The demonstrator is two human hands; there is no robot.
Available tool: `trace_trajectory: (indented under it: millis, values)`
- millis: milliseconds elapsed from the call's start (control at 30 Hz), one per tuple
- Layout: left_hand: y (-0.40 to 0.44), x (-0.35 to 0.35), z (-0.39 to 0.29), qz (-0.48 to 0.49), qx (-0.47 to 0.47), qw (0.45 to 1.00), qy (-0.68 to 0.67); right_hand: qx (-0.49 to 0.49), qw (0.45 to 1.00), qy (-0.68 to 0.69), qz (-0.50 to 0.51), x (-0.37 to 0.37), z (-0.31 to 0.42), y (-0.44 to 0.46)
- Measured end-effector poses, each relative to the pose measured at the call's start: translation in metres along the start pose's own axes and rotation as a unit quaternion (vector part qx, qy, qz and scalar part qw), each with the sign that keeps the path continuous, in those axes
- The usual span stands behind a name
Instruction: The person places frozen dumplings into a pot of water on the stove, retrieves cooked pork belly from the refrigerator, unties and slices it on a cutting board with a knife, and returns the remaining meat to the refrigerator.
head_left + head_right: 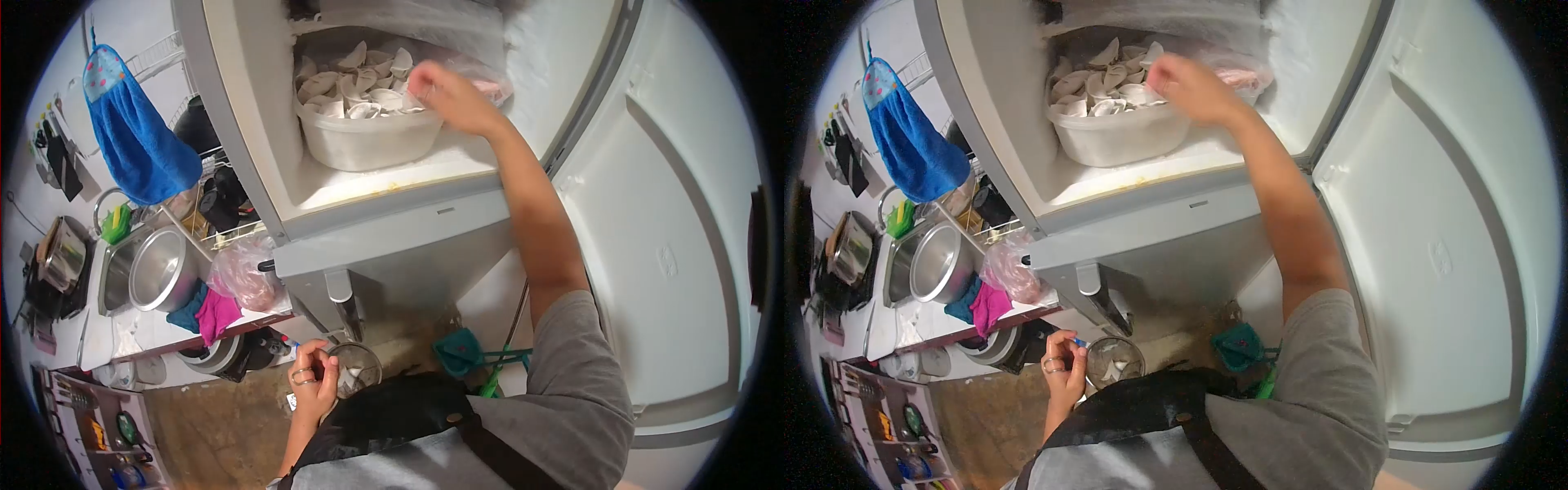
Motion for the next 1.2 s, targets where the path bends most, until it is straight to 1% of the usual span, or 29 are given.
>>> trace_trajectory:
  millis: [33, 67, 133, 167, 233, 267, 333, 367, 433, 467, 533, 567, 600, 633, 767, 833, 867, 933, 967, 1033, 1067, 1100, 1133, 1167, 1200]
  values:
    - [0.001, 0.001, -0.001, -0.001, 0.001, 1.000, -0.001, -0.021, 0.997, 0.042, -0.067, 0.007, -0.004, 0.001]
    - [0.002, 0.001, -0.004, -0.002, -0.003, 1.000, 0.003, -0.021, 0.997, 0.042, -0.065, 0.008, -0.006, 0.001]
    - [0.001, 0.002, -0.005, -0.003, -0.006, 1.000, 0.009, -0.044, 0.997, 0.066, -0.018, 0.003, 0.002, 0.000]
    - [0.001, 0.002, -0.005, -0.003, -0.002, 1.000, 0.005, -0.044, 0.997, 0.066, -0.018, 0.002, 0.002, 0.001]
    - [0.001, 0.002, -0.003, -0.003, 0.002, 1.000, 0.002, -0.020, 0.994, -0.009, 0.109, -0.011, 0.003, 0.002]
    - [0.001, 0.002, 0.000, -0.009, 0.000, 1.000, 0.008, -0.020, 0.994, -0.008, 0.109, -0.011, 0.002, 0.003]
    - [0.000, 0.003, 0.000, -0.017, -0.001, 1.000, 0.014, 0.012, 0.992, -0.109, 0.055, -0.001, 0.001, 0.011]
    - [-0.001, 0.003, -0.001, -0.019, 0.000, 1.000, 0.015, 0.013, 0.993, -0.108, 0.055, 0.001, -0.001, 0.014]
    - [-0.002, 0.004, -0.001, -0.022, 0.001, 1.000, 0.016, 0.005, 0.999, -0.030, 0.038, 0.008, -0.004, 0.020]
    - [-0.002, 0.004, 0.000, -0.025, -0.001, 1.000, 0.015, 0.007, 0.999, -0.029, 0.038, 0.011, -0.004, 0.022]
    - [-0.004, 0.005, 0.002, -0.029, -0.004, 0.999, 0.013, -0.048, 0.998, 0.039, 0.032, 0.015, -0.007, 0.023]
    - [-0.004, 0.006, 0.003, -0.029, 0.006, 1.000, 0.009, -0.046, 0.998, 0.039, 0.032, 0.018, -0.005, 0.022]
    - [-0.005, 0.006, 0.005, -0.029, 0.015, 0.999, 0.005, -0.023, 0.990, -0.018, 0.138, 0.009, 0.007, 0.017]
    - [-0.005, 0.006, 0.005, -0.031, 0.015, 0.999, 0.005, 0.000, 0.968, -0.075, 0.241, 0.000, 0.014, 0.012]
    - [-0.009, 0.007, 0.004, -0.042, 0.010, 0.999, 0.009, -0.008, 0.967, -0.097, 0.237, -0.003, 0.008, 0.006]
    - [-0.010, 0.007, 0.005, -0.042, 0.015, 0.999, 0.002, 0.056, 0.986, 0.007, 0.154, 0.001, 0.003, 0.007]
    - [-0.011, 0.007, 0.003, -0.042, 0.010, 0.999, 0.016, 0.054, 0.987, 0.006, 0.154, 0.002, -0.004, 0.010]
    - [-0.013, 0.007, 0.001, -0.040, 0.003, 0.999, 0.032, -0.054, 0.995, -0.023, 0.086, 0.013, -0.021, 0.018]
    - [-0.014, 0.006, 0.000, -0.039, 0.000, 0.999, 0.032, -0.053, 0.995, -0.025, 0.084, 0.015, -0.022, 0.020]
    - [-0.012, 0.007, -0.005, -0.037, -0.005, 0.999, 0.032, -0.168, 0.982, 0.048, -0.066, 0.031, -0.031, 0.020]
    - [-0.011, 0.007, -0.009, -0.018, 0.013, 0.999, 0.034, -0.168, 0.982, 0.047, -0.068, 0.031, -0.031, 0.022]
    - [-0.010, 0.006, -0.012, 0.002, 0.032, 0.999, 0.036, -0.127, 0.982, 0.035, -0.133, 0.037, -0.027, 0.025]
    - [-0.008, 0.006, -0.017, 0.002, 0.031, 0.999, 0.036, -0.086, 0.976, 0.023, -0.197, 0.042, -0.024, 0.027]
    - [-0.004, 0.005, -0.026, 0.012, 0.001, 0.999, 0.033, -0.086, 0.976, 0.024, -0.197, 0.040, -0.025, 0.029]
    - [0.000, 0.004, -0.037, 0.022, -0.030, 0.999, 0.030, -0.094, 0.968, 0.019, -0.232, 0.041, -0.024, 0.029]
Point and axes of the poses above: each hand's wrist, its own y-axis towards the middle knuckle, its own x-axis out of the back of the hand, z = x × y, the point moved 6 cm from there along y, towards the middle knuckle, and after that the axes turned 12 degrees about x, right-handed, at the moved point
